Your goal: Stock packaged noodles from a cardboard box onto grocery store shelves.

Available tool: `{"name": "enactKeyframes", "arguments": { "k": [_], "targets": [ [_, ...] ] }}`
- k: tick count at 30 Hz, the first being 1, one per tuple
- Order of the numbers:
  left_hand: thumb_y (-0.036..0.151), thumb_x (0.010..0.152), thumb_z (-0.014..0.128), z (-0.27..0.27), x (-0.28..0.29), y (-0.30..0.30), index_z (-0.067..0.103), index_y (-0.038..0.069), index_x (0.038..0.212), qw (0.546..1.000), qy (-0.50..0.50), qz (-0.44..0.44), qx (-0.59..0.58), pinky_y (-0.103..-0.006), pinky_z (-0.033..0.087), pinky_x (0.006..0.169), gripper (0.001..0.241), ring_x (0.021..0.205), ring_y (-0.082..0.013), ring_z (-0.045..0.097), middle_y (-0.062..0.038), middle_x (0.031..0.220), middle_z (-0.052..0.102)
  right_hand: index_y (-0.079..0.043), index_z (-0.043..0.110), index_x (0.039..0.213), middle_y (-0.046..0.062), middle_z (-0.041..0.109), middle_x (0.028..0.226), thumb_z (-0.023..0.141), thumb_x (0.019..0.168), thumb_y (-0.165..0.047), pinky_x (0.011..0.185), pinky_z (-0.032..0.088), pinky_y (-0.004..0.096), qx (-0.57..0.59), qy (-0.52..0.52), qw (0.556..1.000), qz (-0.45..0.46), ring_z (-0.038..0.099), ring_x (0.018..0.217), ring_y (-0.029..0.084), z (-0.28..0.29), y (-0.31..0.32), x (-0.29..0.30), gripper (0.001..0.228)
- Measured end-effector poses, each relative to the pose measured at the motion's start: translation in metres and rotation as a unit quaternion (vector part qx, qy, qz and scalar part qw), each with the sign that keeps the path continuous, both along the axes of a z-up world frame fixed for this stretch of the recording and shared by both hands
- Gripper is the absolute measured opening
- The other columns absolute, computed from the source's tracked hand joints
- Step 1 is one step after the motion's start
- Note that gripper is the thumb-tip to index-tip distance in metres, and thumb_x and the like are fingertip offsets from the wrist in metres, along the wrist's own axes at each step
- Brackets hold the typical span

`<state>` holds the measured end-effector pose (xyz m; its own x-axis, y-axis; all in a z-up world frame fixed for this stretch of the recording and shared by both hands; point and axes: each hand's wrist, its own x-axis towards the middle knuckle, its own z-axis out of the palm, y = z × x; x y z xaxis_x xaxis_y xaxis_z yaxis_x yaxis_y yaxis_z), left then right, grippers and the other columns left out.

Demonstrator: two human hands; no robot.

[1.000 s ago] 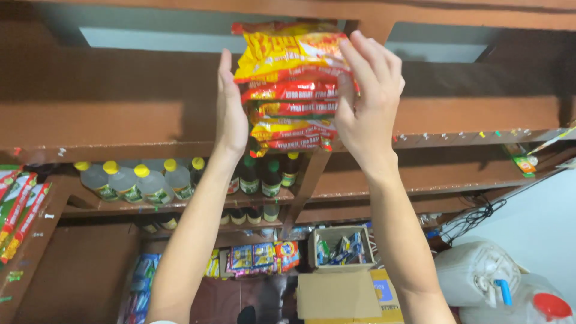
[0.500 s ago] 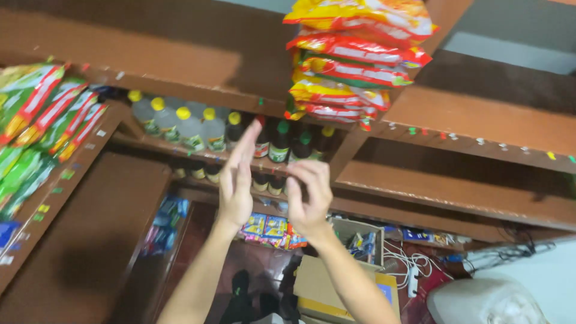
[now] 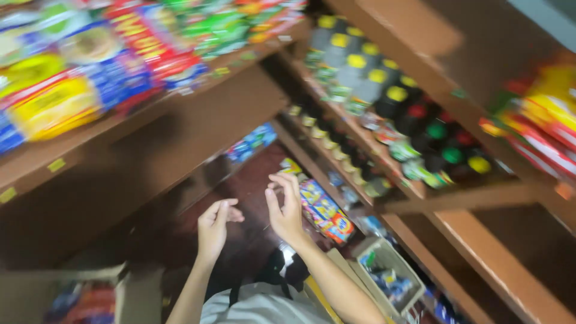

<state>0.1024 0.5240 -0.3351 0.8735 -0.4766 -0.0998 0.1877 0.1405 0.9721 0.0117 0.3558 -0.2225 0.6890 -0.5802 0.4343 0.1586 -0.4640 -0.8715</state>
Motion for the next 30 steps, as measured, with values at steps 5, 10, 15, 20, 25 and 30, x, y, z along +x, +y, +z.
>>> {"name": "enactKeyframes", "arguments": {
  "k": [5,10,15,20,25,30],
  "targets": [
    [0.024,0.112,0.045,-0.006,-0.006,0.096,0.063,0.001,0.096,0.99,0.009,0.142,-0.018,-0.0293,0.053,0.068,0.033,0.069,-0.0155,0.064,-0.008,0.077,0.065,-0.003,0.062,0.125,0.012,0.057,0.127,0.063,0.098,-0.005,0.087,0.054,0.031,0.023,0.035,0.992,0.119,0.065,0.101,0.019,-0.029,0.076,0.03,0.026],
    [0.029,0.113,0.042,-0.017,-0.012,0.185,0.055,0.006,0.085,0.969,0.021,0.243,-0.045,-0.0296,0.054,0.065,0.038,0.066,-0.0148,0.06,-0.006,0.073,0.061,-0.003,0.062,0.125,0.012,0.056,0.126,0.062,0.1,-0.009,0.087,0.053,0.032,0.035,0.061,0.972,0.226,0.065,0.099,0.019,-0.047,0.155,0.052,0.026],
    [0.029,0.111,0.043,-0.067,-0.024,0.266,0.058,0.006,0.088,0.941,0.068,0.315,-0.107,-0.0305,0.056,0.066,0.035,0.067,-0.015,0.063,-0.007,0.076,0.064,-0.003,0.061,0.126,0.011,0.059,0.124,0.06,0.103,-0.014,0.087,0.053,0.031,0.01,0.086,0.952,0.292,0.064,0.1,0.02,-0.05,0.218,0.07,0.026],
    [0.027,0.111,0.048,-0.094,-0.054,0.331,0.06,0.004,0.095,0.926,0.069,0.371,-0.012,-0.0292,0.055,0.069,0.031,0.071,-0.0145,0.066,-0.007,0.082,0.068,-0.004,0.06,0.126,0.01,0.06,0.122,0.06,0.103,-0.014,0.086,0.053,0.031,0.017,0.108,0.92,0.375,0.063,0.101,0.02,-0.068,0.289,0.073,0.026],
    [0.014,0.098,0.063,-0.151,-0.092,0.387,0.054,0.008,0.116,0.912,0.035,0.407,0.034,-0.0268,0.055,0.074,0.021,0.083,-0.0128,0.067,-0.006,0.097,0.069,-0.004,0.06,0.125,0.01,0.06,0.119,0.059,0.103,-0.014,0.085,0.053,0.03,-0.016,0.138,0.875,0.464,0.063,0.096,0.018,-0.095,0.358,0.074,0.024],
    [0.006,0.09,0.074,-0.167,-0.137,0.418,0.049,0.007,0.134,0.903,0.073,0.404,0.125,-0.0271,0.053,0.082,0.05,0.093,-0.0142,0.06,-0.009,0.113,0.063,-0.003,0.058,0.127,0.015,0.06,0.117,0.059,0.103,-0.019,0.087,0.054,0.035,-0.095,0.165,0.796,0.575,0.065,0.104,0.027,-0.125,0.406,0.069,0.029]
  ]
}}
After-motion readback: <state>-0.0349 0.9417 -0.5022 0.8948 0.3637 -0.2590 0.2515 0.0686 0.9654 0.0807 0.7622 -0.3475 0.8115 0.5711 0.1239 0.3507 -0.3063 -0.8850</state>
